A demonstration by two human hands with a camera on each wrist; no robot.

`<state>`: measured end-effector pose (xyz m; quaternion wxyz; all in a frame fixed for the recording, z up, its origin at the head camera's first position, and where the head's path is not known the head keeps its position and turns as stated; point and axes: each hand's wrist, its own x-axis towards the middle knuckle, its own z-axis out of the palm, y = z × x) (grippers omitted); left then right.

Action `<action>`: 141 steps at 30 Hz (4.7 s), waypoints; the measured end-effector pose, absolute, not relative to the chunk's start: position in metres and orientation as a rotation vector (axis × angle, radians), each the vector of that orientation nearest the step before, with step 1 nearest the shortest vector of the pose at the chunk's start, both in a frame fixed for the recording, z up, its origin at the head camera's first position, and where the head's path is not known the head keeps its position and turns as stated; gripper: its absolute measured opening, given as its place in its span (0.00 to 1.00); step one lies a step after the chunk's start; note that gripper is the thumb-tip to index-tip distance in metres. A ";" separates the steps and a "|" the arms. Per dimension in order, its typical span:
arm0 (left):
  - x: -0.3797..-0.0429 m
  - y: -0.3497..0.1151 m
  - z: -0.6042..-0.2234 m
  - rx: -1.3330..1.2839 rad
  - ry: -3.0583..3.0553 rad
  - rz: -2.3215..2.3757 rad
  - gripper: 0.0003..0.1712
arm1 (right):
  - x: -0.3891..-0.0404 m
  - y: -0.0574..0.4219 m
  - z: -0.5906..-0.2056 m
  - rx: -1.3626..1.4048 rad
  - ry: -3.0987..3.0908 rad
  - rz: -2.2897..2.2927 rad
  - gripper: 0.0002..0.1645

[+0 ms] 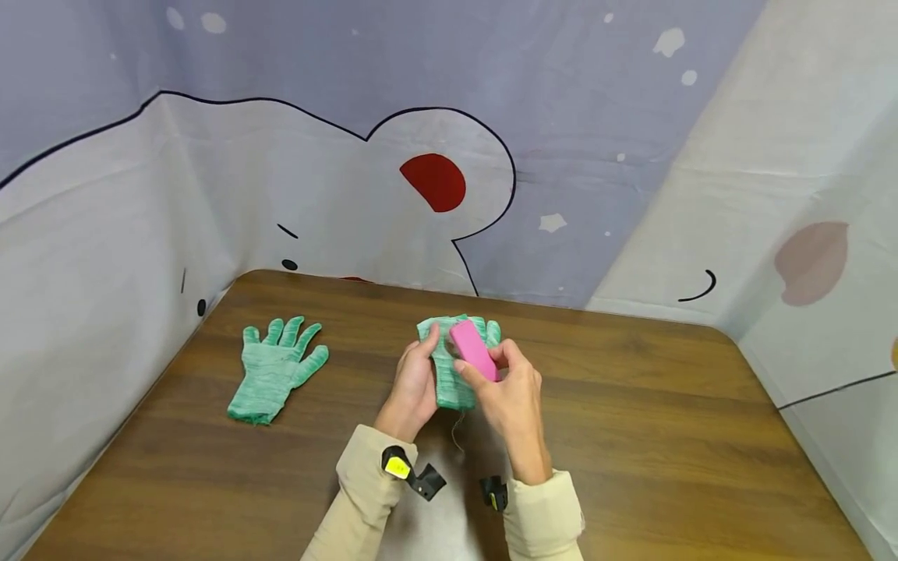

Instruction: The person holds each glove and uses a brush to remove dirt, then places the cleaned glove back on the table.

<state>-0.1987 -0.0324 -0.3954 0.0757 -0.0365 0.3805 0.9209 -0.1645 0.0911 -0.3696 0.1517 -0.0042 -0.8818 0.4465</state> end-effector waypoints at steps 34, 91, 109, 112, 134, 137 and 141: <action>-0.196 -0.051 -0.382 -0.107 1.084 2.710 0.18 | -0.163 0.113 -0.357 0.026 -2.331 1.843 0.19; -0.193 -0.043 -0.382 0.017 1.003 2.697 0.30 | -0.161 0.104 -0.359 0.004 -2.594 1.303 0.21; -0.195 -0.049 -0.381 -0.004 1.011 2.710 0.30 | -0.161 0.110 -0.359 -0.059 -2.668 1.187 0.24; -0.196 -0.048 -0.383 0.002 1.013 2.714 0.30 | -0.161 0.111 -0.360 -0.088 -2.691 1.131 0.24; -0.196 -0.058 -0.398 -0.198 1.178 2.616 0.20 | -0.163 0.164 -0.369 -0.336 -2.847 1.034 0.26; -0.199 -0.065 -0.400 -0.229 1.185 2.611 0.19 | -0.167 0.168 -0.373 -0.313 -2.770 1.181 0.25; -0.203 -0.072 -0.401 -0.272 1.189 2.626 0.17 | -0.173 0.182 -0.379 -0.341 -2.596 1.427 0.24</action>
